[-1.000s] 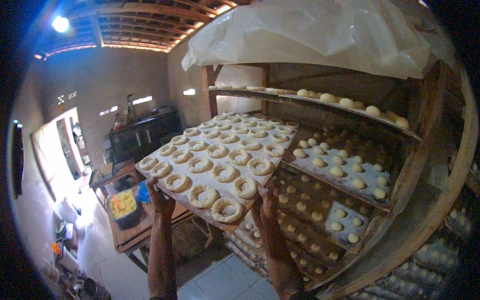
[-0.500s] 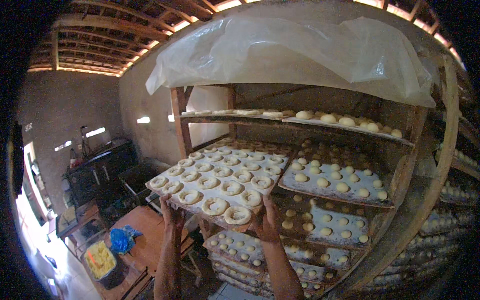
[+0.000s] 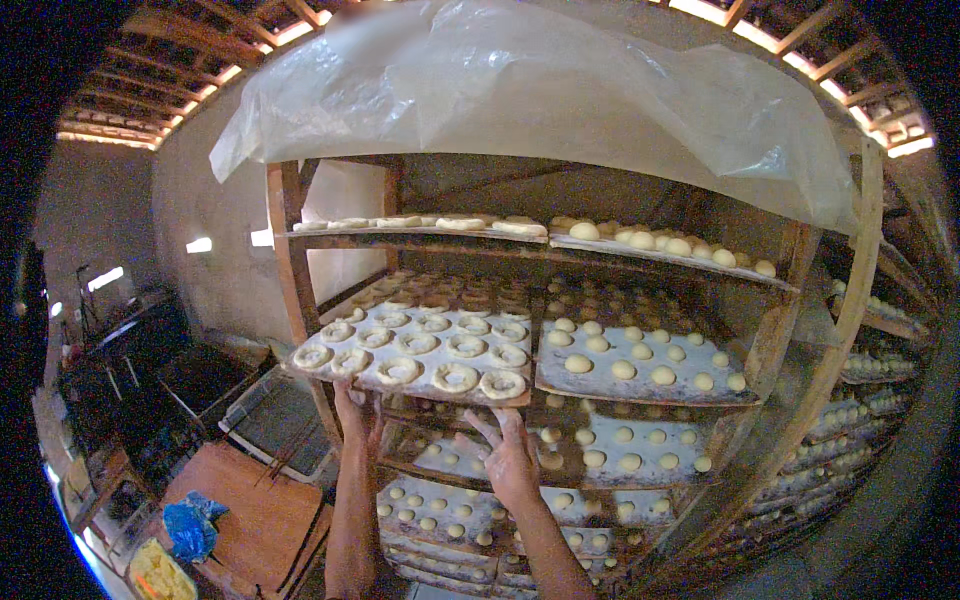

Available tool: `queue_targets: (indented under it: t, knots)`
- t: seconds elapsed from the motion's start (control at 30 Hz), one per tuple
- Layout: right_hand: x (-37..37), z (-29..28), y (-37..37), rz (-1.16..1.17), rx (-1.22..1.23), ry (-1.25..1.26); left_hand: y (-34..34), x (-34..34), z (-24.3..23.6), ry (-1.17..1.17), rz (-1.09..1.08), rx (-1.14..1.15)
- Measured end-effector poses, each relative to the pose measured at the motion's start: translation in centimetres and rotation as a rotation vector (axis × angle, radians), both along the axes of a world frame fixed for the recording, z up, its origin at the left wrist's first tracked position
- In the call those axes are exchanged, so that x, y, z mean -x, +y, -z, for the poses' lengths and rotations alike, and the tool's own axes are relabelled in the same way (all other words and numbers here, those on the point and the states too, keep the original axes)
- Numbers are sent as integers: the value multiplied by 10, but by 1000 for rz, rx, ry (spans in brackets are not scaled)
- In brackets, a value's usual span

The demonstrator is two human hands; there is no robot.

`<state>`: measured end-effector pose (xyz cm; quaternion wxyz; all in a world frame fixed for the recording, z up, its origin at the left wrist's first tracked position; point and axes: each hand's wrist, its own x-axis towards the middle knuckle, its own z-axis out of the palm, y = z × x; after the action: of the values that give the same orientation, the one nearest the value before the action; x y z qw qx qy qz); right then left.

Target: The person shapes small dough pieces into rings by hand and places them on a wooden board. Another person works alongside at the same table. The shaped dough rings are arranged in rows on the board.

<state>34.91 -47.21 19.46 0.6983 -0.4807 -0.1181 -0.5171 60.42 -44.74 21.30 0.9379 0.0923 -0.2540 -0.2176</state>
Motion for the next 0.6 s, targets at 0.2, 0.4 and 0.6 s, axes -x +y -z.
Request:
queue_targets:
  t: [0.2,0.4,0.6]
  knots:
    - [-17,18,-25,33,50,157,-46,-25,-12,-23,-31,-67]
    - [-62,114,-48,-136,-15,386,-40,-5,12,-13,-335,-259]
    - [-149,235,-44,-691,-274,803,-1,99,232,-414,-674,-1166]
